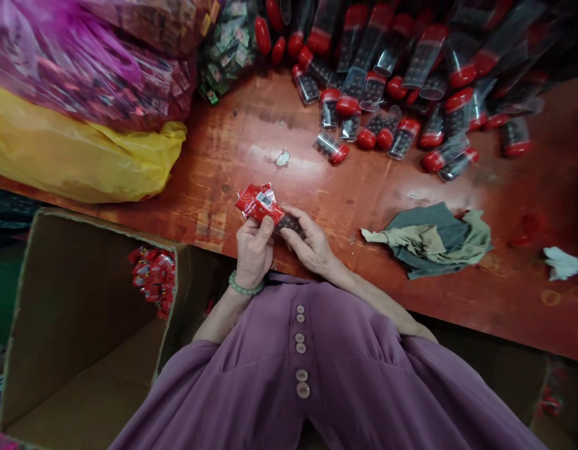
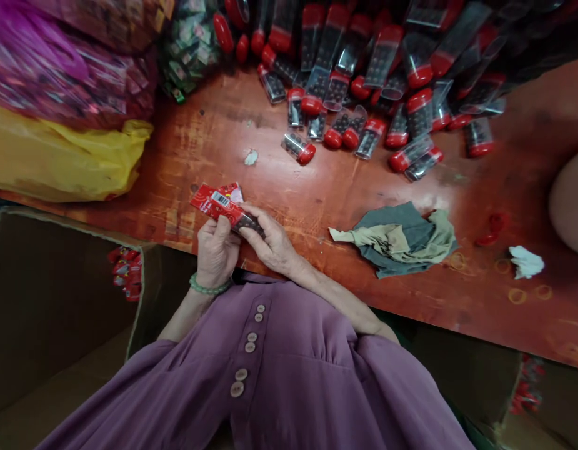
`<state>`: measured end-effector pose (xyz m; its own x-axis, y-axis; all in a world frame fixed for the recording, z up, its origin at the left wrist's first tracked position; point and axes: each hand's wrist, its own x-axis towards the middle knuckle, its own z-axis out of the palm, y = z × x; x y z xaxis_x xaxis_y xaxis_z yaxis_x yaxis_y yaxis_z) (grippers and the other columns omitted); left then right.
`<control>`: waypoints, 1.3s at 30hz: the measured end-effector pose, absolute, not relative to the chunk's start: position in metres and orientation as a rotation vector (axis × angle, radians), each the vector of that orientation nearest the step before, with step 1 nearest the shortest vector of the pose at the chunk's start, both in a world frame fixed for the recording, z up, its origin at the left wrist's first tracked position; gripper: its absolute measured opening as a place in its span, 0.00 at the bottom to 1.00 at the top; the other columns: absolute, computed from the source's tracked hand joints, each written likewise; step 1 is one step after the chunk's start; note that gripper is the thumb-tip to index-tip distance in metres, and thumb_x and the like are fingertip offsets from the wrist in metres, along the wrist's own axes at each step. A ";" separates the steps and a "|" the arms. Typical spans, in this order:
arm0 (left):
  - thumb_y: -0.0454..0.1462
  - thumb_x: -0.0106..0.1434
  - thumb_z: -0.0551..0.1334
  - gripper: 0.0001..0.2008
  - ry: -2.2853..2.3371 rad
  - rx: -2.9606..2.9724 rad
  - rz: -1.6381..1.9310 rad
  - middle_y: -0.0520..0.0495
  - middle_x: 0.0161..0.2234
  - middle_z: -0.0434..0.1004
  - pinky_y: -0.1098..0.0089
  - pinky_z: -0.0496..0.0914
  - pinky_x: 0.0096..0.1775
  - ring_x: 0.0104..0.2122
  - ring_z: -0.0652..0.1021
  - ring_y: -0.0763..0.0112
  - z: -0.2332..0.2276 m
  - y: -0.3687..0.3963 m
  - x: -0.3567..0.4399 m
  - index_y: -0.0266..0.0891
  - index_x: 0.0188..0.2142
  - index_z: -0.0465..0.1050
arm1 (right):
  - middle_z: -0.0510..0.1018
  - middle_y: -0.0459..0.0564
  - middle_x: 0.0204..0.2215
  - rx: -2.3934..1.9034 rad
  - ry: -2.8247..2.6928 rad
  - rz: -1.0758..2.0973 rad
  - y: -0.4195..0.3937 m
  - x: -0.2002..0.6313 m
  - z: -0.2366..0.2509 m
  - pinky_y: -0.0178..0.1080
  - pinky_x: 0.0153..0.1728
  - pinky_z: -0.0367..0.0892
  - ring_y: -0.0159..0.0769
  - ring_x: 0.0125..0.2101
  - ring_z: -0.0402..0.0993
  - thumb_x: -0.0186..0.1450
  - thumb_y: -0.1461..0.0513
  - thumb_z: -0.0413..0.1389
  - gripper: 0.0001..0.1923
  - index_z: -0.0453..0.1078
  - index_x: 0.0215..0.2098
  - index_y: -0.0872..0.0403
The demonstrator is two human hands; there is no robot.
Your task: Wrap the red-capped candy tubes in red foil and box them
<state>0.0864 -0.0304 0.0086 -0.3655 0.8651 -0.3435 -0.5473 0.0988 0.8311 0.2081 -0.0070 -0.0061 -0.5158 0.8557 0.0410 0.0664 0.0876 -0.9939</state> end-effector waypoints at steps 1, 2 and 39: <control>0.49 0.51 0.74 0.18 1.201 0.370 1.549 0.49 0.35 0.84 0.70 0.74 0.45 0.37 0.82 0.70 0.009 -0.030 0.087 0.39 0.34 0.81 | 0.72 0.56 0.56 -0.911 -1.666 1.470 -0.008 0.208 -0.006 0.50 0.58 0.66 0.42 0.56 0.69 0.72 0.56 0.50 0.20 0.60 0.60 0.51; 0.48 0.52 0.74 0.17 1.195 0.376 1.544 0.48 0.36 0.84 0.69 0.74 0.47 0.38 0.82 0.69 0.010 -0.029 0.087 0.39 0.35 0.81 | 0.73 0.56 0.55 -0.910 -1.630 1.454 -0.008 0.208 -0.006 0.48 0.57 0.67 0.41 0.54 0.71 0.71 0.56 0.53 0.18 0.62 0.57 0.51; 0.50 0.44 0.77 0.21 1.317 0.418 1.498 0.49 0.28 0.83 0.67 0.76 0.40 0.30 0.81 0.69 0.002 -0.020 0.088 0.39 0.30 0.79 | 0.70 0.44 0.29 -0.944 -1.596 1.653 0.004 0.214 -0.008 0.36 0.34 0.62 0.31 0.30 0.65 0.69 0.55 0.53 0.09 0.64 0.42 0.52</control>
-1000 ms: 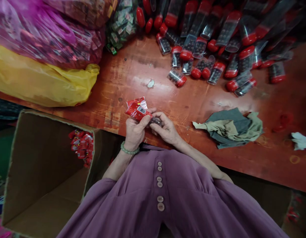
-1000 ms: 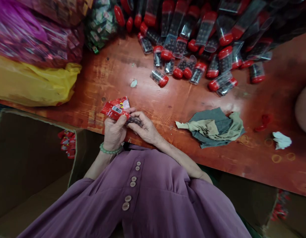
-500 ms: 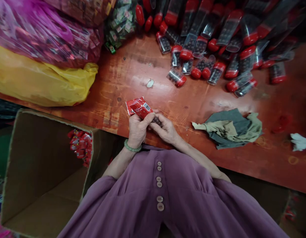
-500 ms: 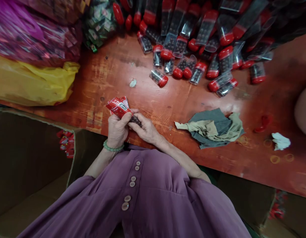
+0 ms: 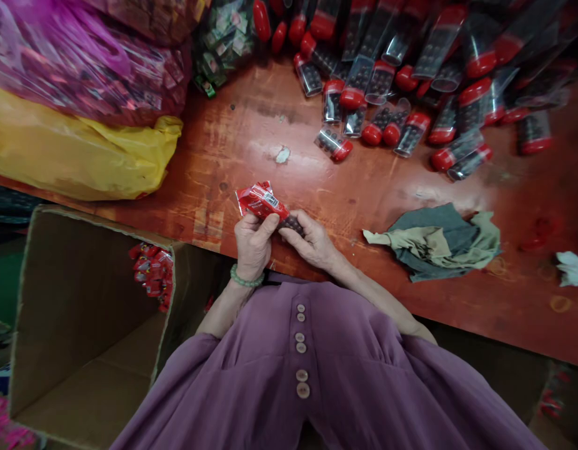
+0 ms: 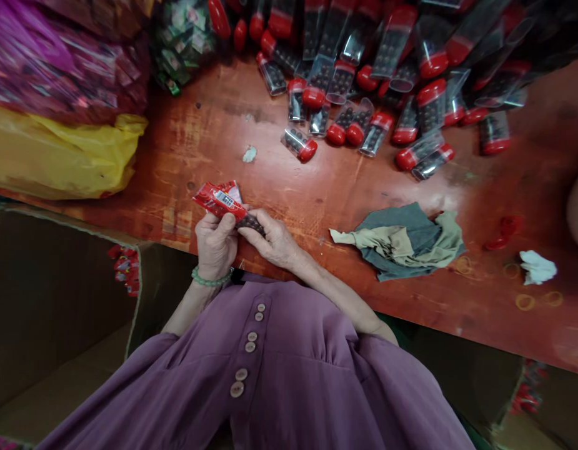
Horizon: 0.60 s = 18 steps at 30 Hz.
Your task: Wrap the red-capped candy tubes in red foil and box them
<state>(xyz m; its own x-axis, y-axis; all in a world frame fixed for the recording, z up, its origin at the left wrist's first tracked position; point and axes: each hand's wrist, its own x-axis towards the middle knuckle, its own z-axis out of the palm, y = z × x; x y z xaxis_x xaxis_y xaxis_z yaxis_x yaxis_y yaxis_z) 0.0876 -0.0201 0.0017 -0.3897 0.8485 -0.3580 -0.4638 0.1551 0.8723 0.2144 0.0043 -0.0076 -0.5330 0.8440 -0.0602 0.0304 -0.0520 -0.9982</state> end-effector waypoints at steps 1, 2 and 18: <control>0.50 0.43 0.77 0.21 1.324 0.418 1.494 0.50 0.27 0.82 0.68 0.75 0.39 0.29 0.81 0.70 0.000 -0.020 0.087 0.39 0.30 0.79 | 0.70 0.44 0.29 -0.940 -1.594 1.666 0.005 0.215 -0.007 0.36 0.34 0.62 0.31 0.30 0.65 0.69 0.55 0.53 0.09 0.63 0.41 0.52; 0.50 0.42 0.77 0.21 1.327 0.417 1.490 0.51 0.27 0.82 0.68 0.75 0.38 0.28 0.80 0.71 0.000 -0.019 0.086 0.39 0.29 0.79 | 0.70 0.44 0.29 -0.931 -1.586 1.688 0.005 0.216 -0.007 0.36 0.33 0.62 0.31 0.30 0.65 0.69 0.55 0.53 0.09 0.63 0.41 0.52; 0.50 0.53 0.73 0.20 1.200 0.587 1.430 0.43 0.41 0.85 0.60 0.76 0.50 0.49 0.81 0.56 0.014 -0.021 0.093 0.41 0.40 0.82 | 0.65 0.39 0.24 -0.704 -1.317 2.084 0.010 0.217 -0.012 0.31 0.19 0.53 0.24 0.18 0.56 0.68 0.46 0.54 0.18 0.61 0.36 0.52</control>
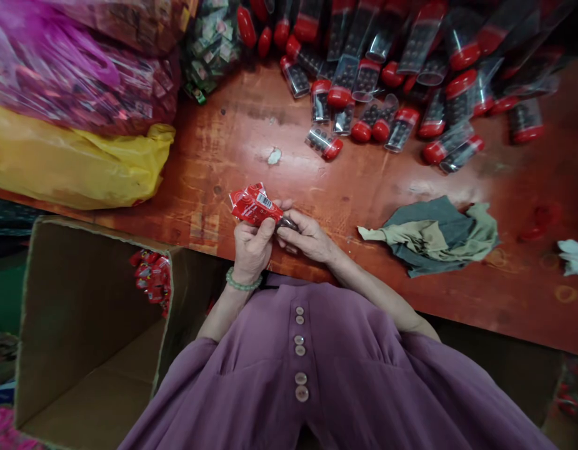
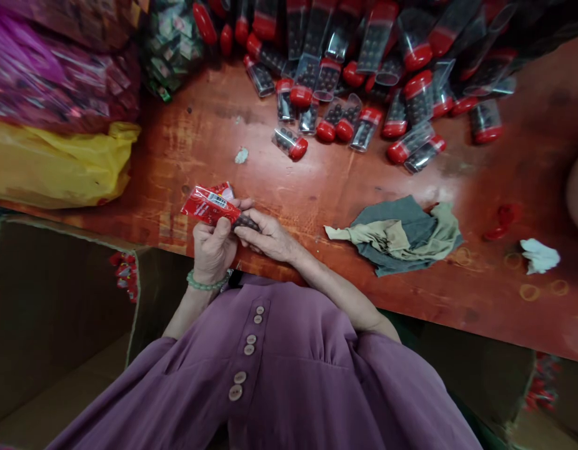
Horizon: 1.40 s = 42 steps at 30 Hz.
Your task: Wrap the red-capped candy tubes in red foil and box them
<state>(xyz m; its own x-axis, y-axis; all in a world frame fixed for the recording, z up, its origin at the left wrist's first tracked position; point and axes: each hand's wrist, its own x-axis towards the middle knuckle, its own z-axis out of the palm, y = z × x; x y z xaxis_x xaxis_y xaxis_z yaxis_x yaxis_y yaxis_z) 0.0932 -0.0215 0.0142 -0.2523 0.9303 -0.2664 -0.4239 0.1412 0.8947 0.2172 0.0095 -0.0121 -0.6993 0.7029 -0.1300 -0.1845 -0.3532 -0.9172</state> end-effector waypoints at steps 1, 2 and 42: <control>0.50 0.53 0.73 0.19 1.214 0.593 1.440 0.43 0.40 0.85 0.60 0.77 0.50 0.47 0.82 0.57 0.013 -0.022 0.094 0.41 0.39 0.82 | 0.65 0.38 0.24 -0.691 -1.326 2.071 0.009 0.217 -0.013 0.31 0.19 0.54 0.24 0.18 0.56 0.68 0.46 0.53 0.18 0.61 0.38 0.52; 0.49 0.53 0.73 0.18 1.232 0.589 1.453 0.44 0.39 0.85 0.61 0.77 0.49 0.45 0.83 0.58 0.013 -0.021 0.095 0.41 0.38 0.82 | 0.65 0.39 0.24 -0.700 -1.364 2.019 0.008 0.217 -0.014 0.32 0.21 0.56 0.25 0.19 0.58 0.69 0.47 0.53 0.16 0.62 0.40 0.52; 0.50 0.51 0.74 0.18 1.220 0.546 1.371 0.42 0.37 0.84 0.65 0.78 0.37 0.33 0.82 0.64 0.006 -0.023 0.085 0.37 0.30 0.80 | 0.68 0.41 0.29 -0.606 -1.363 2.114 0.022 0.228 -0.007 0.29 0.22 0.59 0.21 0.20 0.61 0.71 0.49 0.51 0.16 0.61 0.43 0.53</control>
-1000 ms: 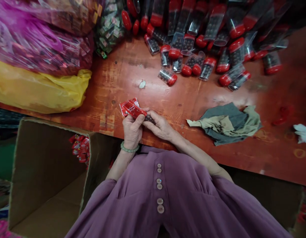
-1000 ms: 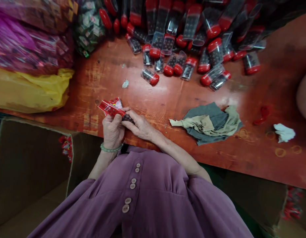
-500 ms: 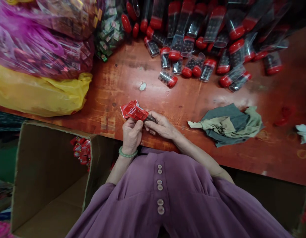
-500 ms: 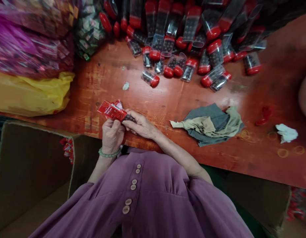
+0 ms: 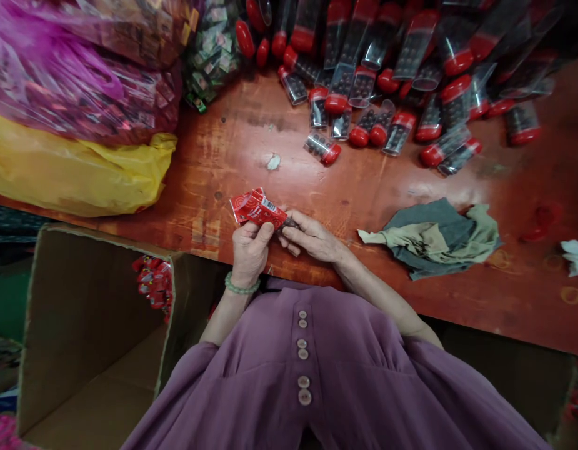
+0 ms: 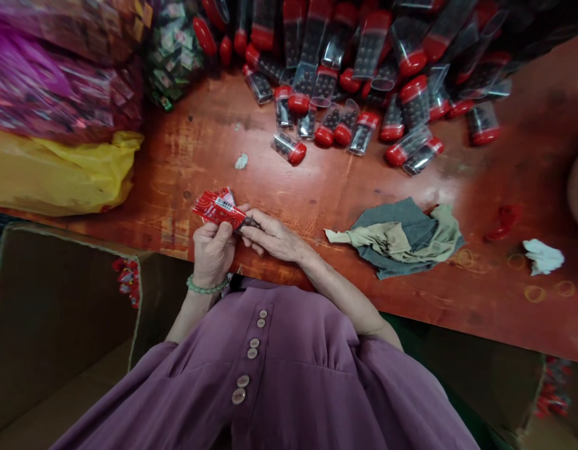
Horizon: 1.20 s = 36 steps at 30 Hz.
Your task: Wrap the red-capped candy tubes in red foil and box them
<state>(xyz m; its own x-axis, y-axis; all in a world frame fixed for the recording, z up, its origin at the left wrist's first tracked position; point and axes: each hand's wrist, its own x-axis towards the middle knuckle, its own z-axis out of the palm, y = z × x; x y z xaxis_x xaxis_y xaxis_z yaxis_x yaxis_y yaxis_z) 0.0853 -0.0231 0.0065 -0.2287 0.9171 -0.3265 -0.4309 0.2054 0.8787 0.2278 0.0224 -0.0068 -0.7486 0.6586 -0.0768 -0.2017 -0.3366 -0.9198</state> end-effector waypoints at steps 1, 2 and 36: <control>0.49 0.52 0.74 0.17 1.208 0.555 1.366 0.42 0.37 0.85 0.66 0.78 0.37 0.33 0.82 0.65 0.006 -0.024 0.084 0.38 0.30 0.80 | 0.69 0.40 0.29 -0.607 -1.359 2.115 0.022 0.227 -0.007 0.29 0.22 0.59 0.21 0.19 0.61 0.71 0.49 0.52 0.16 0.62 0.43 0.53; 0.49 0.52 0.74 0.16 1.193 0.556 1.368 0.42 0.37 0.85 0.67 0.77 0.36 0.32 0.82 0.65 0.006 -0.024 0.082 0.38 0.29 0.80 | 0.69 0.41 0.29 -0.613 -1.360 2.110 0.022 0.226 -0.007 0.29 0.22 0.59 0.21 0.19 0.62 0.71 0.49 0.52 0.16 0.62 0.43 0.54; 0.47 0.60 0.68 0.18 1.162 0.527 1.341 0.43 0.36 0.84 0.75 0.67 0.25 0.25 0.76 0.76 -0.002 -0.032 0.096 0.38 0.45 0.81 | 0.72 0.42 0.33 -0.738 -1.188 2.091 0.020 0.222 -0.009 0.31 0.28 0.74 0.25 0.23 0.77 0.62 0.53 0.64 0.15 0.67 0.32 0.53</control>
